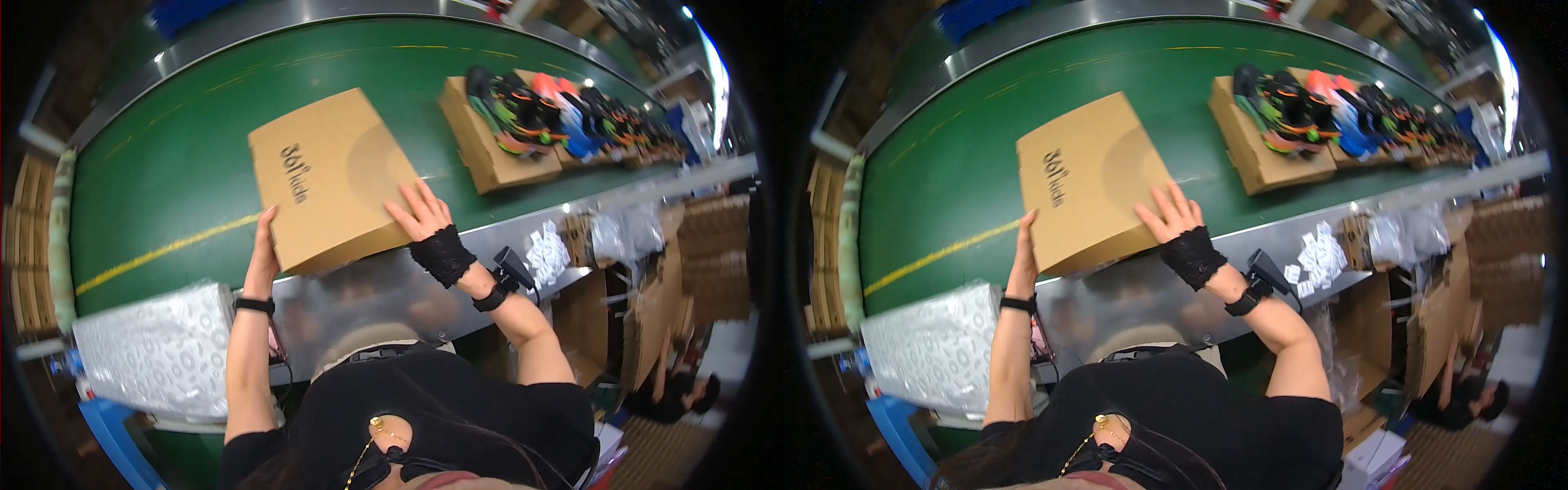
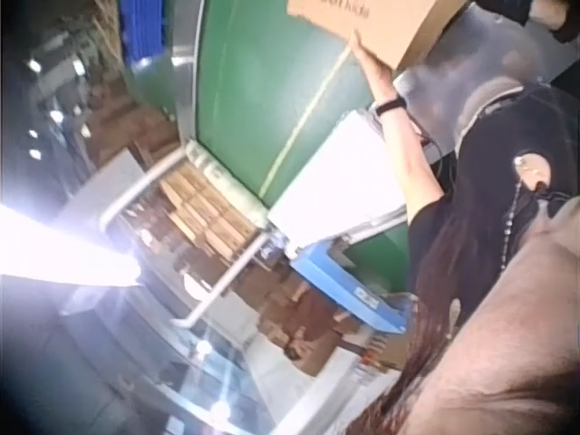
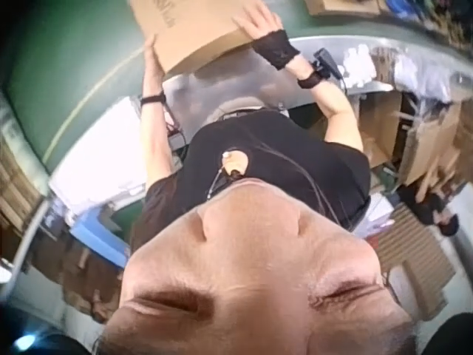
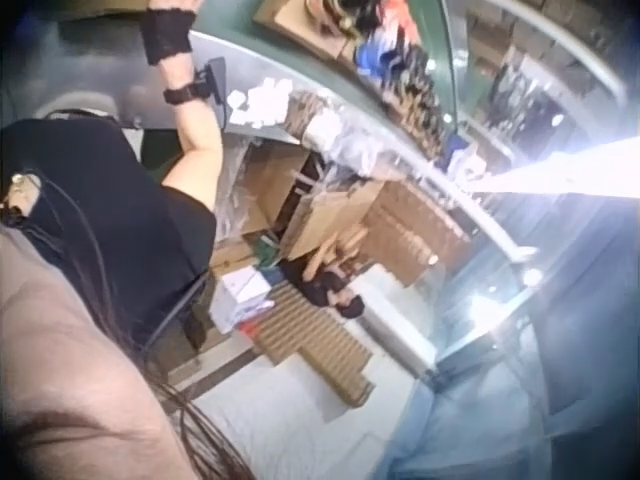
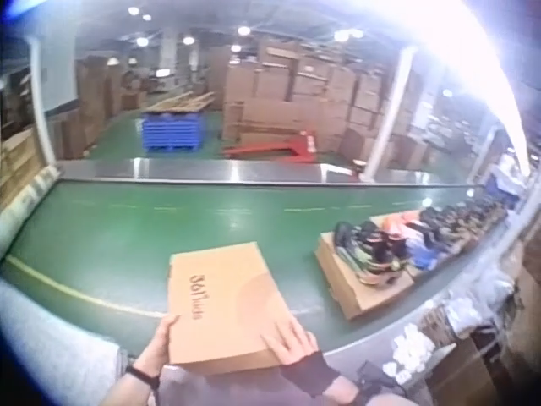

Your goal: Packing multiple pairs of athletic shoes into branded boxes on a warehouse conveyor belt.

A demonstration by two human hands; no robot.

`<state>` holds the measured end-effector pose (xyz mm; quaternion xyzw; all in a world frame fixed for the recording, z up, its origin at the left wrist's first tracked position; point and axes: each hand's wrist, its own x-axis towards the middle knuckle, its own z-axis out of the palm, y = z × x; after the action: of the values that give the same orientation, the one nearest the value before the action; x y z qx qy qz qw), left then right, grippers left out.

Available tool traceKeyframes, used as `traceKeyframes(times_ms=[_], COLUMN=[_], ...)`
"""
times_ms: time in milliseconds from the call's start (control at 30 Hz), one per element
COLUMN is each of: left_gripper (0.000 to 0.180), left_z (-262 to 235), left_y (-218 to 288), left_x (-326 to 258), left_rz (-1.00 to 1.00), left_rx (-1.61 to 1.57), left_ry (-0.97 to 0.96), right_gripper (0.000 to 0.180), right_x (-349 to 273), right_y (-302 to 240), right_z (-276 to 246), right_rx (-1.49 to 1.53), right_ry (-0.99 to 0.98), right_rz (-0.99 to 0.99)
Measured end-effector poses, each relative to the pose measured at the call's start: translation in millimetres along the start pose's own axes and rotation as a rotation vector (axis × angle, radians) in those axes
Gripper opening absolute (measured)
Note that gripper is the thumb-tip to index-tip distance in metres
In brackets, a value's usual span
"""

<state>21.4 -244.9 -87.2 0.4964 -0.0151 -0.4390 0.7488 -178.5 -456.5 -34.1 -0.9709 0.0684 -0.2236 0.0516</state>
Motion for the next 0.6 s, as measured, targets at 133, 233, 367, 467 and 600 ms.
traceKeyframes(times_ms=[133,233,367,467,600], left_gripper=[0.050,0.048,0.035,0.043,0.095], left_z=[19.2,-5.1,-86.2,-168.1,-82.0], left_y=[0.6,1.8,-1.8,-17.8,-4.8], left_x=[-44.0,-98.9,-192.1,-288.2,-346.2], left_rz=[0.151,0.368,0.957,1.098,1.047], left_rx=[-0.020,-0.111,0.730,1.225,-0.633], left_ry=[0.120,0.253,0.708,1.032,0.924], right_gripper=[0.043,0.048,0.041,0.036,0.047], right_x=[-0.5,-2.6,-13.1,-10.8,-1.9], right_y=[20.4,50.2,137.4,201.9,257.1], right_z=[-29.6,-41.7,-57.2,-64.8,-68.2], right_rx=[0.109,0.110,-0.157,-0.313,-0.514], right_ry=[0.103,0.287,0.298,0.295,0.079], right_rz=[-0.049,-0.104,0.034,0.174,0.425])
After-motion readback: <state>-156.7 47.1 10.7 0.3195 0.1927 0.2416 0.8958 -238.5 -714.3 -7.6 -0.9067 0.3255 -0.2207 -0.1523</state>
